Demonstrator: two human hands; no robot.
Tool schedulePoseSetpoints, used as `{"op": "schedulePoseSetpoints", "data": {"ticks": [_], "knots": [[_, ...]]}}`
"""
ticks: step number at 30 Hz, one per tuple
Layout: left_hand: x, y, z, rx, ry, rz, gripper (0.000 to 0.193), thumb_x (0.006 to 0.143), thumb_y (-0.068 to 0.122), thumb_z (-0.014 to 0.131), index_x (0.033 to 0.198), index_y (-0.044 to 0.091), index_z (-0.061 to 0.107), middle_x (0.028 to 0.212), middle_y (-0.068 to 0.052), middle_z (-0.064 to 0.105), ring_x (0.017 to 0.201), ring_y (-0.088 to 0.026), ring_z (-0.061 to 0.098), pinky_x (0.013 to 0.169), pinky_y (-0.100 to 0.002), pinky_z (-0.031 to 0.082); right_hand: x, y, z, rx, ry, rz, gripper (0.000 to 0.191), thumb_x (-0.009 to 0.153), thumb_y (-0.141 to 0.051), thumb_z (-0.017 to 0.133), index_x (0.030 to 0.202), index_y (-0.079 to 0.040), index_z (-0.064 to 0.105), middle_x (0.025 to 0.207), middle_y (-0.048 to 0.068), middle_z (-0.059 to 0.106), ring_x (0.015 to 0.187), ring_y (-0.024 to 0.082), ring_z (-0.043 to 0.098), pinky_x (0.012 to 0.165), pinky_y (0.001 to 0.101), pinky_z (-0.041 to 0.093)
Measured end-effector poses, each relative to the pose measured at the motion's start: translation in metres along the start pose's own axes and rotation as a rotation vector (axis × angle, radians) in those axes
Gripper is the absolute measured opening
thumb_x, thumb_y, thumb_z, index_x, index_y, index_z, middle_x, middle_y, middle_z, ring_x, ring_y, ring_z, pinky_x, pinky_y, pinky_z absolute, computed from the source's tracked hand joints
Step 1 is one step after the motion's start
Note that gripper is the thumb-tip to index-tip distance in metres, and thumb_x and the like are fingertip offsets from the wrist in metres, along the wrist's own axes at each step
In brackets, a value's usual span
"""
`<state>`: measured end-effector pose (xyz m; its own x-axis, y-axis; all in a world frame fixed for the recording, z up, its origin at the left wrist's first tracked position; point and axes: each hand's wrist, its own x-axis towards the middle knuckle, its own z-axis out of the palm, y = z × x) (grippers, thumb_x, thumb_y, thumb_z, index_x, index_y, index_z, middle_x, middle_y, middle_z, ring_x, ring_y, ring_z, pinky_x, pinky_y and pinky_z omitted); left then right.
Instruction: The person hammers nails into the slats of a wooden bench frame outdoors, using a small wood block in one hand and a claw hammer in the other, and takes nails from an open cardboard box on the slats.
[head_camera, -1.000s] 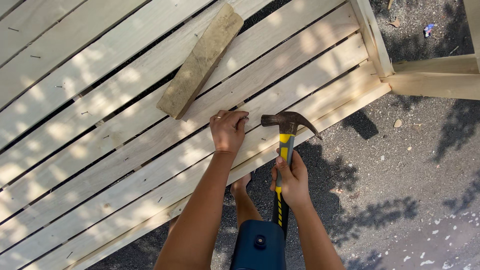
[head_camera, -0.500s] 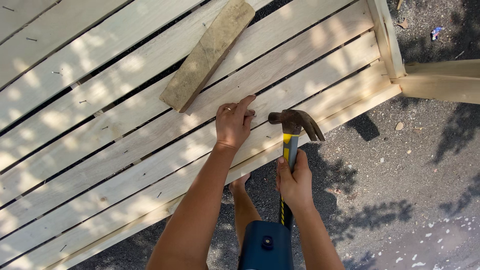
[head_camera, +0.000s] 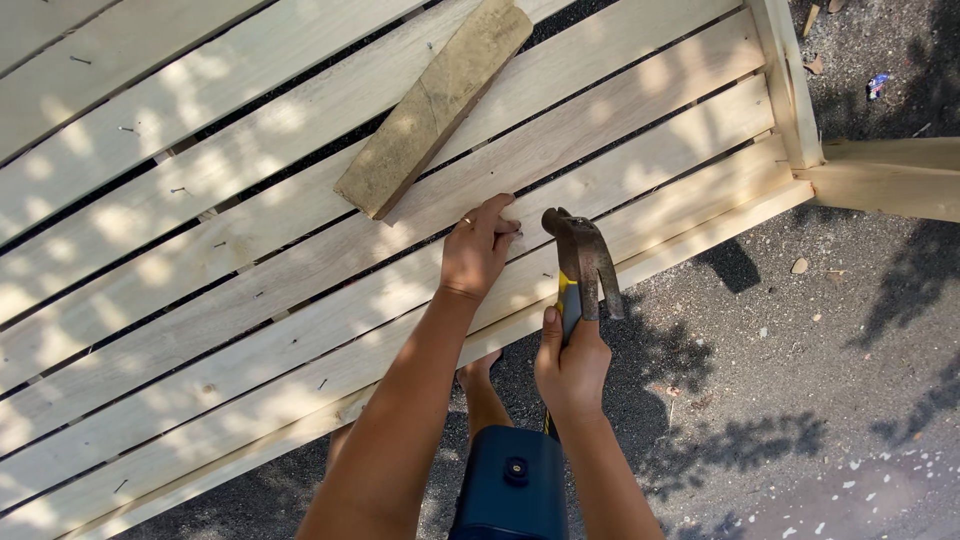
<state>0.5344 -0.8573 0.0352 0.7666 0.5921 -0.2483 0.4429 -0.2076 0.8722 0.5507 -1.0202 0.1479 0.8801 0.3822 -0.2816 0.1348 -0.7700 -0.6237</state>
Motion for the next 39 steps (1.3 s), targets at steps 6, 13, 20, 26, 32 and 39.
{"op": "schedulePoseSetpoints", "data": {"ticks": [6,13,20,26,32,39], "knots": [[-0.007,-0.006,-0.016,0.496,0.370,0.326,0.040,0.100,0.014,0.060,0.140,0.019,0.056,0.158,-0.004,0.051,0.152,-0.024,0.044,0.129,-0.060,0.016,-0.019,-0.002,-0.022,0.278,0.015,0.106,0.032,0.101,-0.030,0.060,0.112,0.001,0.062,0.059,0.004,0.063,0.048,0.011,0.063,0.044,0.0298,0.049],[0.024,-0.009,-0.008,0.800,0.015,0.010,0.062,0.106,0.037,0.042,0.164,0.032,0.019,0.172,-0.001,0.003,0.158,-0.027,0.002,0.125,-0.062,0.007,-0.012,0.016,-0.005,0.193,-0.124,0.238,0.035,0.097,-0.029,0.063,0.115,0.001,0.065,0.049,0.003,0.059,0.042,0.008,0.059,0.040,0.0272,0.046],[0.027,-0.003,-0.012,0.867,-0.080,-0.054,0.065,0.104,0.035,0.048,0.163,0.040,0.021,0.173,0.005,0.006,0.159,-0.026,0.004,0.123,-0.067,0.006,-0.029,0.021,0.008,0.265,0.011,-0.060,0.037,0.108,-0.029,0.059,0.118,0.006,0.061,0.078,0.007,0.064,0.065,0.010,0.059,0.056,0.0255,0.048],[0.027,-0.008,-0.010,0.860,-0.025,-0.017,0.067,0.102,0.033,0.054,0.163,0.040,0.025,0.173,0.005,0.010,0.160,-0.026,0.006,0.124,-0.067,0.007,-0.011,0.013,0.046,-0.023,-0.077,0.052,0.027,0.102,-0.025,0.062,0.110,0.001,0.066,0.073,0.009,0.064,0.056,0.013,0.061,0.050,0.0287,0.048],[0.026,-0.007,-0.011,0.813,-0.044,-0.027,0.066,0.102,0.035,0.052,0.162,0.042,0.024,0.172,0.005,0.008,0.159,-0.026,0.005,0.123,-0.067,0.006,-0.027,0.018,0.038,0.133,0.086,0.064,0.024,0.105,-0.021,0.066,0.098,0.002,0.063,0.068,0.011,0.063,0.054,0.019,0.058,0.049,0.0347,0.047],[0.029,-0.005,-0.014,0.801,-0.092,-0.071,0.066,0.103,0.036,0.049,0.162,0.044,0.023,0.173,0.007,0.007,0.159,-0.024,0.003,0.124,-0.066,0.006,-0.007,0.011,0.052,-0.038,0.022,-0.111,0.022,0.107,-0.020,0.062,0.098,0.000,0.065,0.069,0.009,0.060,0.049,0.016,0.054,0.046,0.0361,0.043]]}}
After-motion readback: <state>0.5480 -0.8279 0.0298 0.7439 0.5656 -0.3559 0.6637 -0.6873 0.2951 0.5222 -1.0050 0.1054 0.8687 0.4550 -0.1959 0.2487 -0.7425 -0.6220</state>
